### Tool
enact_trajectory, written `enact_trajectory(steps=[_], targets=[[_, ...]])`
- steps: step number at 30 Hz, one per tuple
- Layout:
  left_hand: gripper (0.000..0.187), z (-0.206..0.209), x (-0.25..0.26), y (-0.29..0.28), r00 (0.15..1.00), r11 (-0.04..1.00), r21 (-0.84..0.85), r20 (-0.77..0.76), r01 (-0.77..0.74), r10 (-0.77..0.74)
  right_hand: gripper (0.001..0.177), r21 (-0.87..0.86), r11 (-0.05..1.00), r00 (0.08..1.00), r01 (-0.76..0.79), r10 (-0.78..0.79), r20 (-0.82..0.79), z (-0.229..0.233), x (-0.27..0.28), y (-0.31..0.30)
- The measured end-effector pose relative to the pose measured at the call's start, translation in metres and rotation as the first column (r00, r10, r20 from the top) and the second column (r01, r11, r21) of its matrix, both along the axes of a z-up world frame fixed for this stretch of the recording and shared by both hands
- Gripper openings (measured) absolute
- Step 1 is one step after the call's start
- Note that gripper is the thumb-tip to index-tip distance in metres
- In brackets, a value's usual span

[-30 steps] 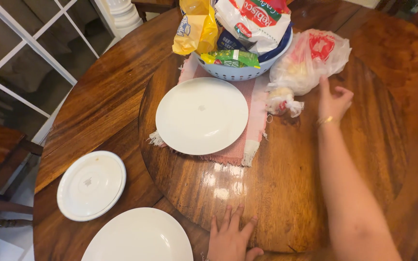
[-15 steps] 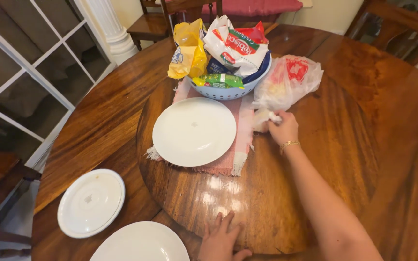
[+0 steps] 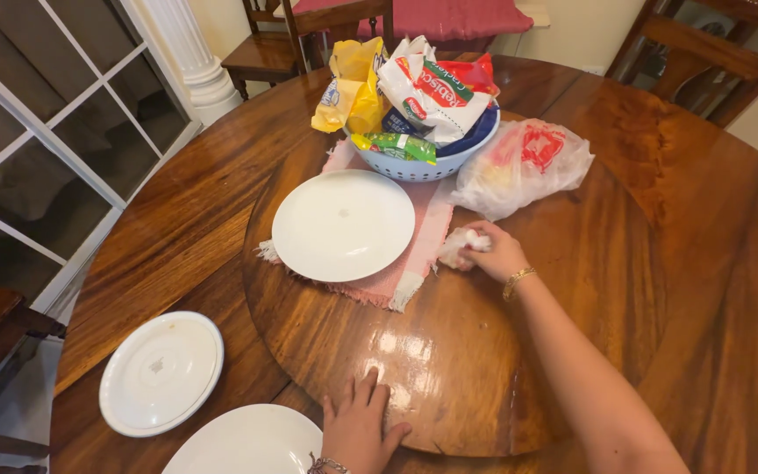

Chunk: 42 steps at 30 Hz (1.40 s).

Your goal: Cleaning a wooden dining table with a yellow cloth and arranging plates and placemats.

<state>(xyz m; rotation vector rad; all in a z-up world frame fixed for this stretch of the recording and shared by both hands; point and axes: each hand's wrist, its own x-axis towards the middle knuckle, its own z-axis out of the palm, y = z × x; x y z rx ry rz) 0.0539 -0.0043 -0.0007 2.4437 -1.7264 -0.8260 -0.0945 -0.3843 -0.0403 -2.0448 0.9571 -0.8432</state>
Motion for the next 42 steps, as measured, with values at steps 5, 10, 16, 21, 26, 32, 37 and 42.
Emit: enact_trajectory(steps=[5, 10, 16, 21, 26, 32, 37, 42], targets=[[0.081, -0.007, 0.008, -0.002, 0.998, 0.996, 0.076, 0.043, -0.041, 0.038, 0.042, 0.214, 0.975, 0.922, 0.058, -0.134, 0.363, 0.031, -0.001, -0.051], [0.086, -0.013, 0.024, -0.001, 0.995, 0.99, 0.114, 0.064, -0.083, 0.076, 0.048, 0.032, 0.9, 0.745, 0.434, -0.379, 0.549, 0.085, 0.002, -0.119], [0.089, -0.01, 0.04, 0.002, 0.995, 0.992, 0.078, 0.021, -0.1, 0.098, 0.099, -0.395, 0.778, 0.866, 0.488, -0.49, 0.106, 0.008, 0.013, -0.169], [0.086, -0.009, 0.043, 0.007, 0.994, 0.994, 0.008, 0.016, -0.11, 0.109, 0.135, -0.235, 0.86, 0.813, 0.453, -0.506, -0.288, 0.069, 0.018, -0.104], [0.086, 0.003, 0.041, 0.007, 0.992, 0.991, -0.05, 0.037, -0.121, 0.123, 0.135, -0.427, 0.774, 0.827, 0.467, -0.554, -0.1, 0.099, -0.005, -0.072], [0.069, 0.0, 0.039, 0.03, 0.982, 0.942, -0.276, -0.042, -0.189, 0.185, 0.092, -0.689, 0.64, 0.915, 0.339, -0.393, 0.085, 0.084, -0.019, -0.003], [0.048, 0.015, 0.08, 0.097, 0.941, 0.843, -0.424, -0.094, -0.333, 0.324, 0.041, -0.243, 0.97, 0.957, -0.007, 0.077, 0.28, 0.074, 0.009, 0.21], [0.055, 0.02, 0.138, 0.202, 0.773, 0.656, -0.526, -0.006, -0.542, 0.634, 0.029, 0.553, 0.811, 0.98, -0.192, 0.126, 0.156, -0.046, -0.014, 0.384]])
